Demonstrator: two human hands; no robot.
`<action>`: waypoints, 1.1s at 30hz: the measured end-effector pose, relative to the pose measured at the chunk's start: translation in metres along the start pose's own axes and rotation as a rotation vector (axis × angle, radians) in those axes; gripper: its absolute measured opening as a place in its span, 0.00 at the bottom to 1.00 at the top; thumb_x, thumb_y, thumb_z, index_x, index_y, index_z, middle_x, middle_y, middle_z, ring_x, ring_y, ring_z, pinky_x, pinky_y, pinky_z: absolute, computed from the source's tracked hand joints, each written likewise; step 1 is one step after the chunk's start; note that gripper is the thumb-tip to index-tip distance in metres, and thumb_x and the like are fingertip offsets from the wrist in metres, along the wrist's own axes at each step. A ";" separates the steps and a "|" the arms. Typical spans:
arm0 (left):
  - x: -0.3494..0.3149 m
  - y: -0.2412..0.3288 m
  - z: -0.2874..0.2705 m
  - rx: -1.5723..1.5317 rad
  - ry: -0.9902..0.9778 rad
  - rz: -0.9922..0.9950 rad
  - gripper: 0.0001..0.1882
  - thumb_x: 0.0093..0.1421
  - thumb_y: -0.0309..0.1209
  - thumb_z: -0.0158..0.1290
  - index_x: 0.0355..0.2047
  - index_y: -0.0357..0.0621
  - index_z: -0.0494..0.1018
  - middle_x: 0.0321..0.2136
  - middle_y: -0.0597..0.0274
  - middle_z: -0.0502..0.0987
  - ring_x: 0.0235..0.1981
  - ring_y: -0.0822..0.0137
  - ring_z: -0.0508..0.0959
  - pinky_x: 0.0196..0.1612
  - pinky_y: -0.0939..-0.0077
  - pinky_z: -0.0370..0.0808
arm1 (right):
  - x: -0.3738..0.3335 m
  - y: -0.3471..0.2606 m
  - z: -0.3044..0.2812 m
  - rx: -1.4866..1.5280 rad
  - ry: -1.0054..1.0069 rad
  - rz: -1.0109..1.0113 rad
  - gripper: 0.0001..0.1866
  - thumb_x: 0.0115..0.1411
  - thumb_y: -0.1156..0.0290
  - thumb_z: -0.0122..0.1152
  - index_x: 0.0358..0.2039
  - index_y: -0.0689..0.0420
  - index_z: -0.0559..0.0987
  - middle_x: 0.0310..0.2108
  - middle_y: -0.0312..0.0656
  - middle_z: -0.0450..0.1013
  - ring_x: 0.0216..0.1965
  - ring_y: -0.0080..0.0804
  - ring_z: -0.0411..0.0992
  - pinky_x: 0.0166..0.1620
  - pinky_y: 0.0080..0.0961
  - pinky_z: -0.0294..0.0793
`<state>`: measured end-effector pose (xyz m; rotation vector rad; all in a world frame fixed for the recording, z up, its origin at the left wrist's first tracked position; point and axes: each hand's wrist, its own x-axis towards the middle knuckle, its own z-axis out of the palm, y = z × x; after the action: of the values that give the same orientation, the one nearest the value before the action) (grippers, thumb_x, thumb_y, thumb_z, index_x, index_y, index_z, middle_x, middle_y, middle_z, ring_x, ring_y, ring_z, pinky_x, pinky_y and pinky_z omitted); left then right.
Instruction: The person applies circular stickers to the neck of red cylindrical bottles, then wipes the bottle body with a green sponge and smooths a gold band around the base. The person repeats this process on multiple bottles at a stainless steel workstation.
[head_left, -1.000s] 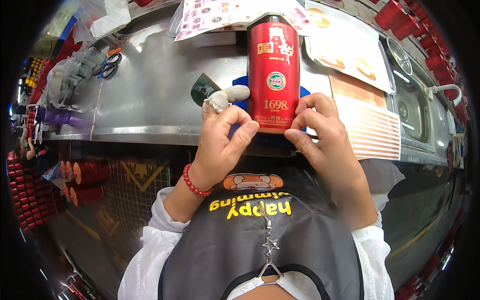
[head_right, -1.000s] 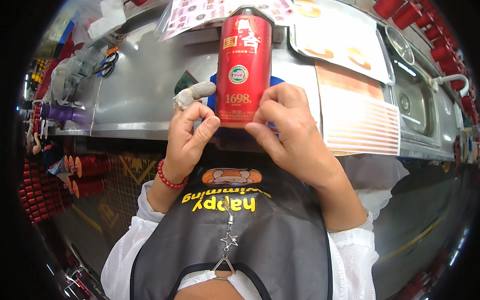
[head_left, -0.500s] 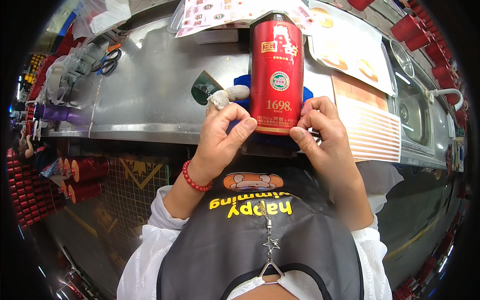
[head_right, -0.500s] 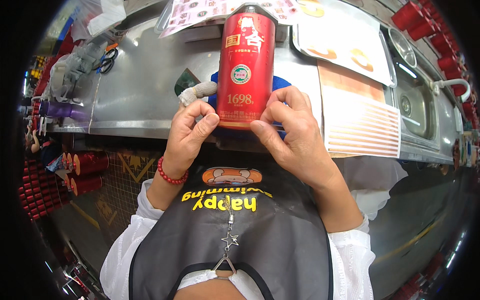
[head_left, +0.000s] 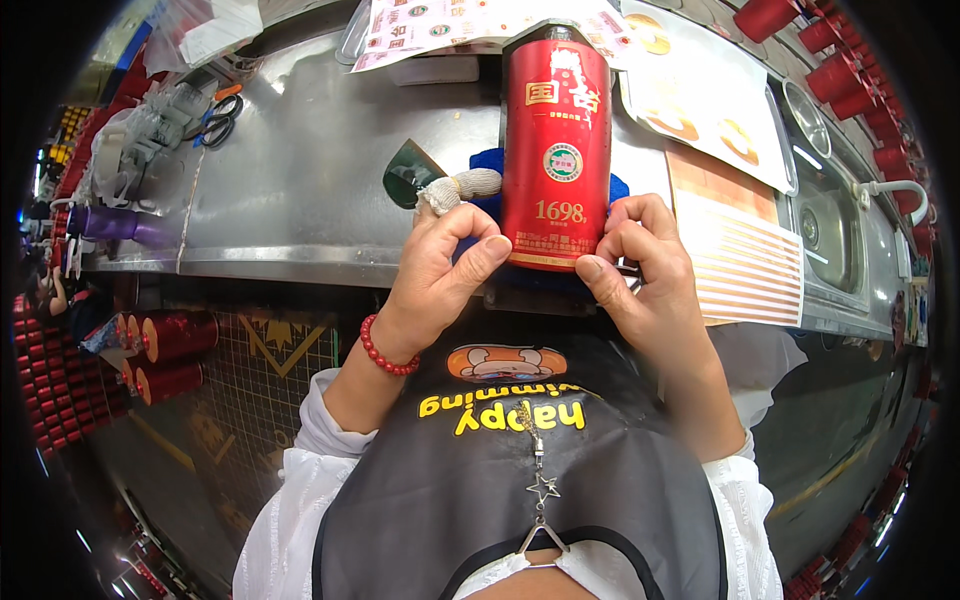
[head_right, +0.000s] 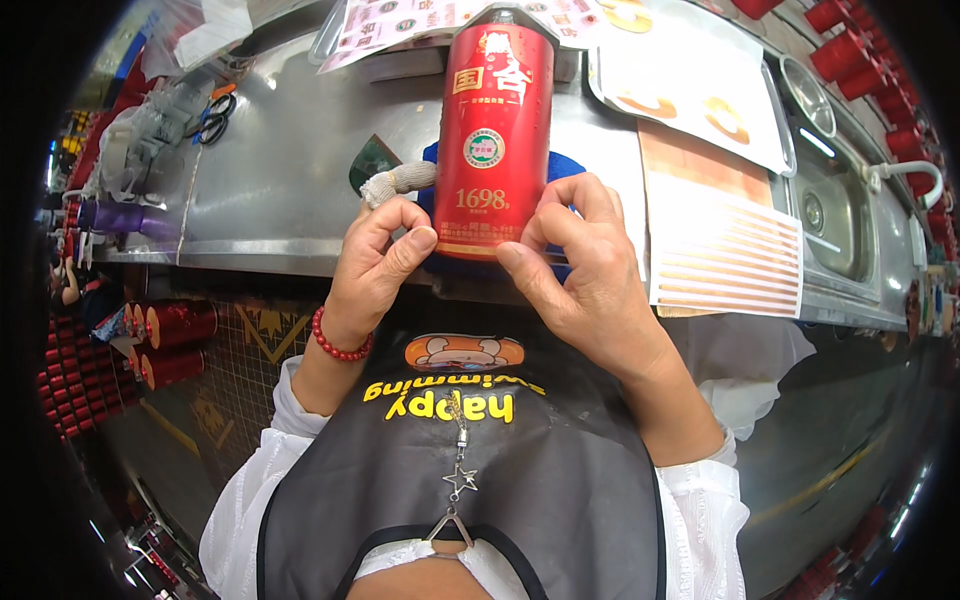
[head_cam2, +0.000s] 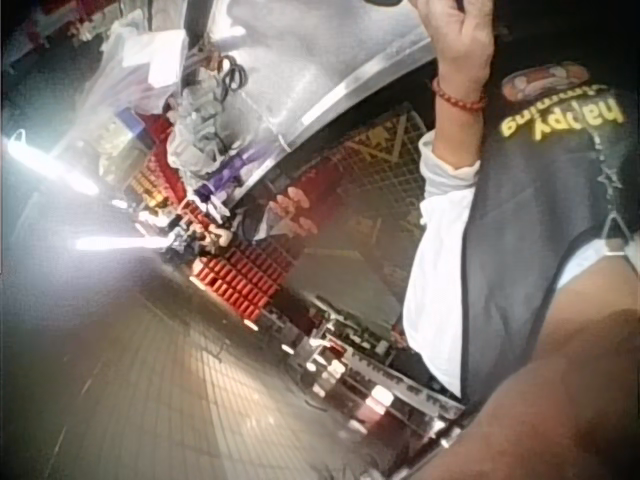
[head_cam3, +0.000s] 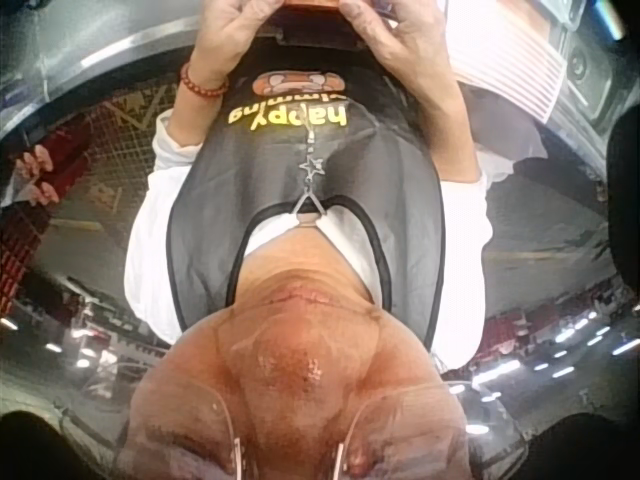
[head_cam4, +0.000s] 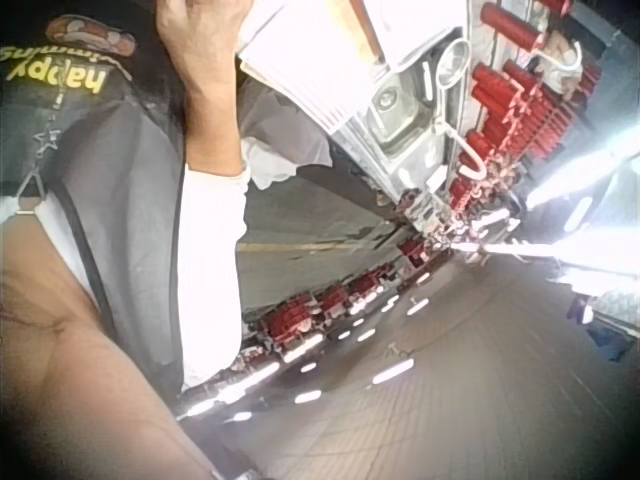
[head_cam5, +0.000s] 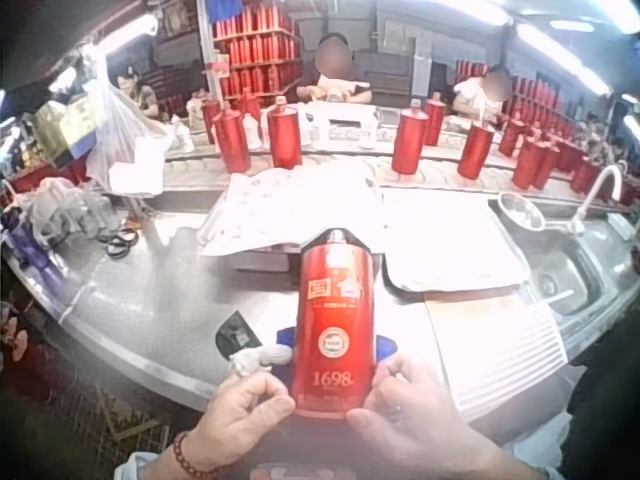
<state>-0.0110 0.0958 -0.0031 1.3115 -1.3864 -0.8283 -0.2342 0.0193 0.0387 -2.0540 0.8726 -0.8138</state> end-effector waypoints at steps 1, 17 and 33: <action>0.000 0.000 0.000 0.003 -0.003 -0.003 0.12 0.66 0.38 0.57 0.32 0.42 0.74 0.38 0.58 0.71 0.46 0.61 0.66 0.54 0.66 0.63 | 0.000 0.000 0.000 0.002 -0.001 0.002 0.10 0.55 0.71 0.71 0.27 0.60 0.76 0.36 0.45 0.68 0.41 0.41 0.66 0.45 0.34 0.68; 0.003 0.001 -0.002 0.046 -0.012 0.061 0.12 0.66 0.38 0.57 0.32 0.42 0.74 0.33 0.61 0.72 0.44 0.62 0.66 0.51 0.68 0.64 | 0.000 0.002 -0.002 -0.016 -0.061 0.024 0.11 0.57 0.74 0.69 0.26 0.61 0.73 0.40 0.40 0.64 0.37 0.25 0.65 0.38 0.20 0.69; 0.003 0.001 -0.004 0.054 -0.037 0.029 0.13 0.66 0.39 0.57 0.31 0.43 0.75 0.35 0.58 0.74 0.46 0.58 0.66 0.55 0.63 0.61 | 0.003 -0.002 -0.001 0.021 -0.029 0.054 0.11 0.53 0.72 0.71 0.26 0.61 0.75 0.34 0.43 0.66 0.40 0.38 0.65 0.45 0.32 0.67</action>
<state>-0.0069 0.0933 -0.0009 1.3199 -1.4623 -0.8041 -0.2330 0.0176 0.0418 -2.0111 0.8959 -0.7595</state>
